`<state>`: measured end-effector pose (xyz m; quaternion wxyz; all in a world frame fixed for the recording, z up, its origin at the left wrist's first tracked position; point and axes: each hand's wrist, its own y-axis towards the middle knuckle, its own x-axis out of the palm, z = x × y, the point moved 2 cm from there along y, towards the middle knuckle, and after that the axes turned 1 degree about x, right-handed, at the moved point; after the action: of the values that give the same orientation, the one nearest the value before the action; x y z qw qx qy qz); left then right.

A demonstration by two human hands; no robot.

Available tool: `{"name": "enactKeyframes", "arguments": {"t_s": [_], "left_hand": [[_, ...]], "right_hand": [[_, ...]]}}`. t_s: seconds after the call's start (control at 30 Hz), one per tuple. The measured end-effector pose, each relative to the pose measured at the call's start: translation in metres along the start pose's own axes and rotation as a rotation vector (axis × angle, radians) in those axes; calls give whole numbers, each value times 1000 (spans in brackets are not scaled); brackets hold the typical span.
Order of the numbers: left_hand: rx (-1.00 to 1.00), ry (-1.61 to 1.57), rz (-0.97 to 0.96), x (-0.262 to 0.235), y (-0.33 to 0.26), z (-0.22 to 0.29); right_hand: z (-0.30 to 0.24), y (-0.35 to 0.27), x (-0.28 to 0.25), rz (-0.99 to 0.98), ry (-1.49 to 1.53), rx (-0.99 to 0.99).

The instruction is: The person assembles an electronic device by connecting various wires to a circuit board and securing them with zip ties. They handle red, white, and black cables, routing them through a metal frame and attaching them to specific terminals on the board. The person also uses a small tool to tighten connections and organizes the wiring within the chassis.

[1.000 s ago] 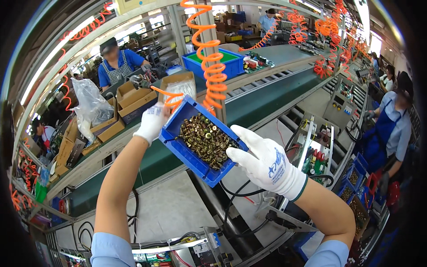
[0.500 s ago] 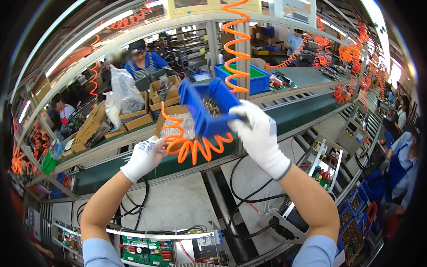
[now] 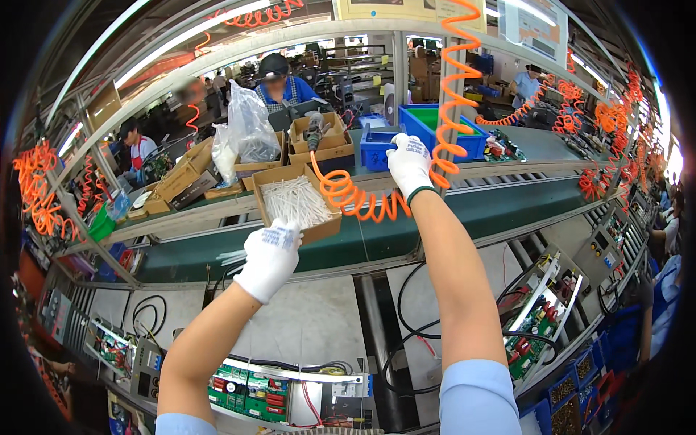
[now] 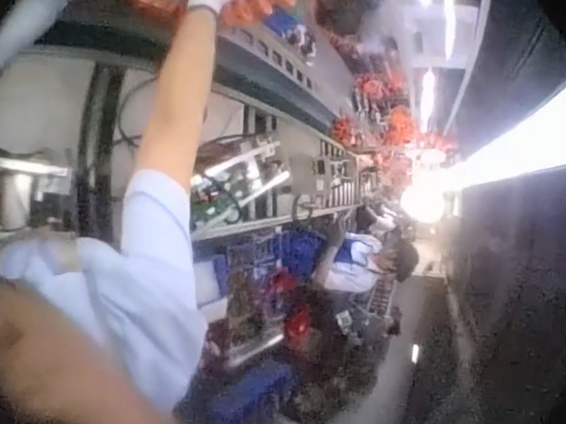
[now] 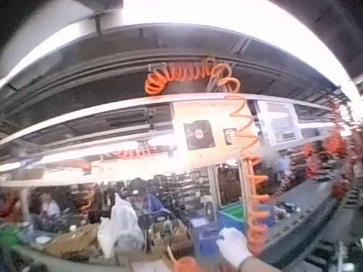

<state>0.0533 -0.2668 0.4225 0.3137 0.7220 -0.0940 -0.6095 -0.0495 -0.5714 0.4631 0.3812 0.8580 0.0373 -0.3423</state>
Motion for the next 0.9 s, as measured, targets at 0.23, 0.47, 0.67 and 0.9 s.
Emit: {"name": "enactKeyframes", "arguments": {"t_s": [0.23,0.47,0.67,0.9], "left_hand": [[-80,-21,-132,-61,-69,-13],[-206,78,-145,-155,-175,-50],[-570,156,-41,-277,-304,-73],[-1022,56,-183,-338,-505,-95]], "right_hand": [[42,25,65,-13,-144,-53],[-38,-14,40,273,-142,-595],[-143,-176,-90,-717,605,-490],[-153,-405,-159,-1099,22,-978]]}}
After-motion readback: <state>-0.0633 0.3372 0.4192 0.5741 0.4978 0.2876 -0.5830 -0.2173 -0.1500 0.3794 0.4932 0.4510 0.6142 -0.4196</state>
